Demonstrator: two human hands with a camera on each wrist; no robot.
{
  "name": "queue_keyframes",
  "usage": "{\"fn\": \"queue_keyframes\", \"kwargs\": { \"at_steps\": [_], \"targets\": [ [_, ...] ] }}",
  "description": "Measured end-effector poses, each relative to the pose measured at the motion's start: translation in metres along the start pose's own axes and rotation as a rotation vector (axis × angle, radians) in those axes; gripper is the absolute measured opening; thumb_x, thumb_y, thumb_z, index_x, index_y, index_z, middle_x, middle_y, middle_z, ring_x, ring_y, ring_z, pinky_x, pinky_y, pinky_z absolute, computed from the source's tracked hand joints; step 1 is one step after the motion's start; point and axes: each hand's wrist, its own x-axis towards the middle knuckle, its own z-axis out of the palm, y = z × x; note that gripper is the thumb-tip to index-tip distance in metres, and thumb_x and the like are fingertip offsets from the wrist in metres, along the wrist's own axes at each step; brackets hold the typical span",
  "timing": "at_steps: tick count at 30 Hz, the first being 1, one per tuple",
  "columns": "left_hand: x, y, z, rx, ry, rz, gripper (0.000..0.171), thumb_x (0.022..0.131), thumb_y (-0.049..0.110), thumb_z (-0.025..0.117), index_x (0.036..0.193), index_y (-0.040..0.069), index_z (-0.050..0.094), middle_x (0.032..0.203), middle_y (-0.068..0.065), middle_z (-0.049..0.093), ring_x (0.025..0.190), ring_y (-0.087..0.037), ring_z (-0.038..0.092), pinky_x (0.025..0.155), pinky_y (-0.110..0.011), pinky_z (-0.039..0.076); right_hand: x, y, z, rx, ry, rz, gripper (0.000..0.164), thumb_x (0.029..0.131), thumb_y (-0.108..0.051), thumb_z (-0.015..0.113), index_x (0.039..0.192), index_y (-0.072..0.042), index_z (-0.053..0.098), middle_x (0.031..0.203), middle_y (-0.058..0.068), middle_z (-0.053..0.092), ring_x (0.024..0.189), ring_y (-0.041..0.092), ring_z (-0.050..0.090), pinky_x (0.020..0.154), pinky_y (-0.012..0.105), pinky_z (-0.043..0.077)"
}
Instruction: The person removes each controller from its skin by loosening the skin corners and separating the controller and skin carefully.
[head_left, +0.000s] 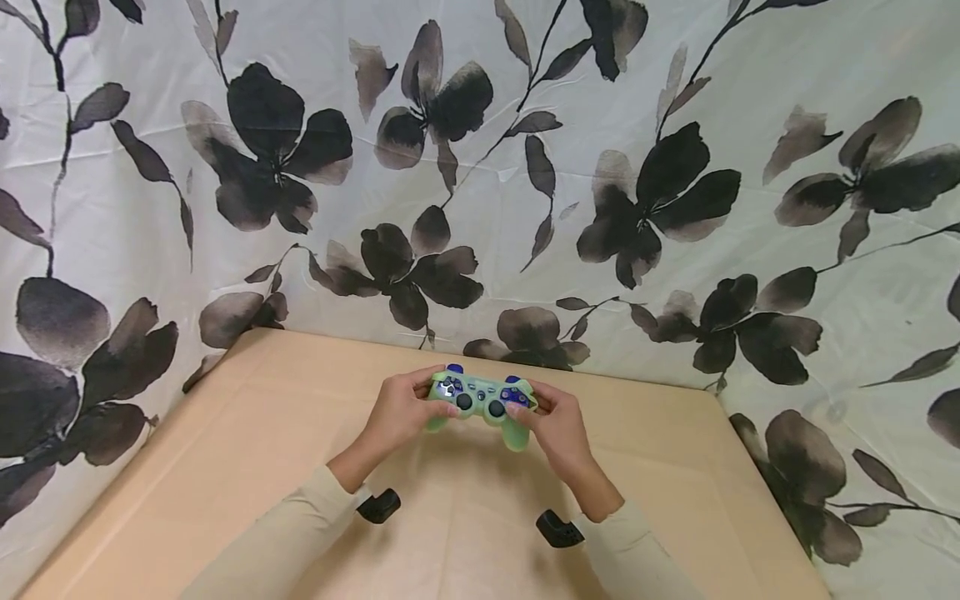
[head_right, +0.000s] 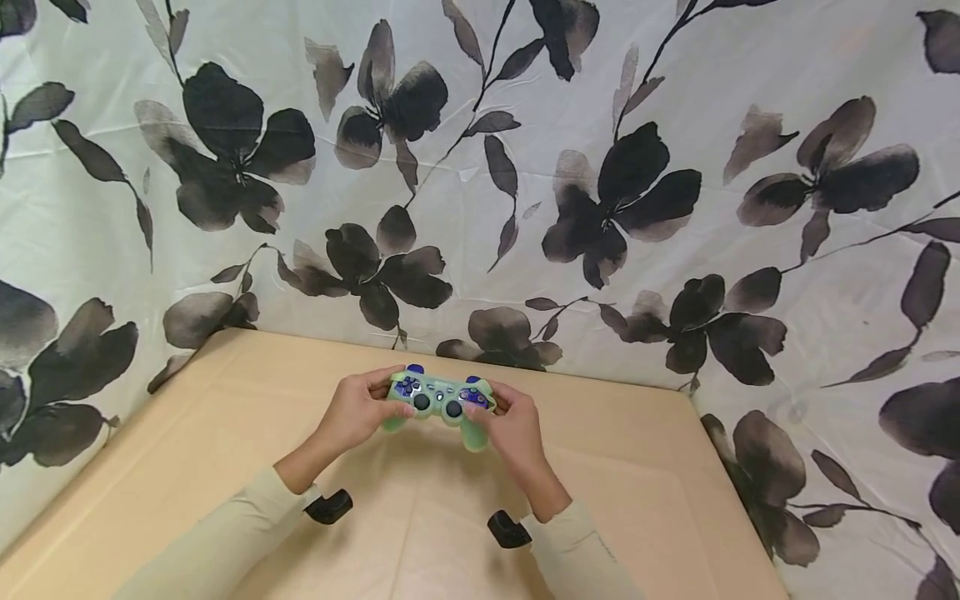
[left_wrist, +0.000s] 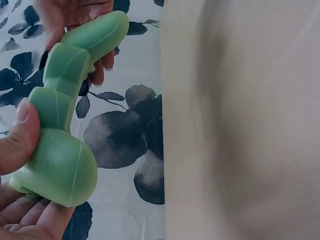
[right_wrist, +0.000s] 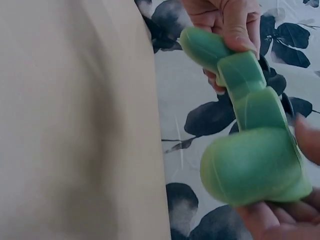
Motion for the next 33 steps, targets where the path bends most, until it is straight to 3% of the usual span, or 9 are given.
{"fn": "queue_keyframes", "kwargs": {
  "at_steps": [3,5,12,33],
  "targets": [
    [0.001,0.001,-0.002,0.014,0.006,0.000,0.068,0.074,0.003,0.092,0.138,0.007,0.068,0.119,-0.020,0.077,0.106,-0.027,0.077,0.074,-0.024,0.061,-0.001,0.002,-0.003,-0.030,-0.067,-0.028,0.058,0.086,0.006,0.080,0.141,-0.002,0.063,0.129,0.022,0.072,0.109,0.026,0.075,0.096,0.035,0.061],
    [0.001,-0.001,-0.002,0.012,0.010,0.003,0.068,0.074,0.002,0.092,0.137,0.006,0.068,0.118,-0.020,0.077,0.106,-0.028,0.077,0.073,-0.024,0.061,-0.001,0.003,-0.004,-0.031,-0.079,-0.037,0.061,0.083,0.009,0.080,0.141,-0.002,0.063,0.129,0.022,0.072,0.109,0.027,0.075,0.093,0.034,0.062],
    [0.002,-0.008,0.001,0.036,0.032,-0.006,0.069,0.074,0.005,0.093,0.137,0.005,0.068,0.113,-0.019,0.078,0.101,-0.026,0.077,0.071,-0.024,0.061,0.004,0.014,-0.001,0.037,-0.051,-0.066,0.057,0.081,0.013,0.080,0.135,0.003,0.066,0.126,0.026,0.073,0.108,0.029,0.076,0.087,0.026,0.062],
    [0.008,-0.028,0.008,0.065,0.031,-0.051,0.068,0.073,0.007,0.094,0.136,0.003,0.068,0.114,-0.019,0.078,0.101,-0.025,0.077,0.079,-0.029,0.063,0.014,0.039,0.005,0.038,-0.012,-0.026,0.052,0.080,0.015,0.080,0.130,0.006,0.068,0.124,0.028,0.073,0.110,0.036,0.075,0.087,0.032,0.063]
  ]
}}
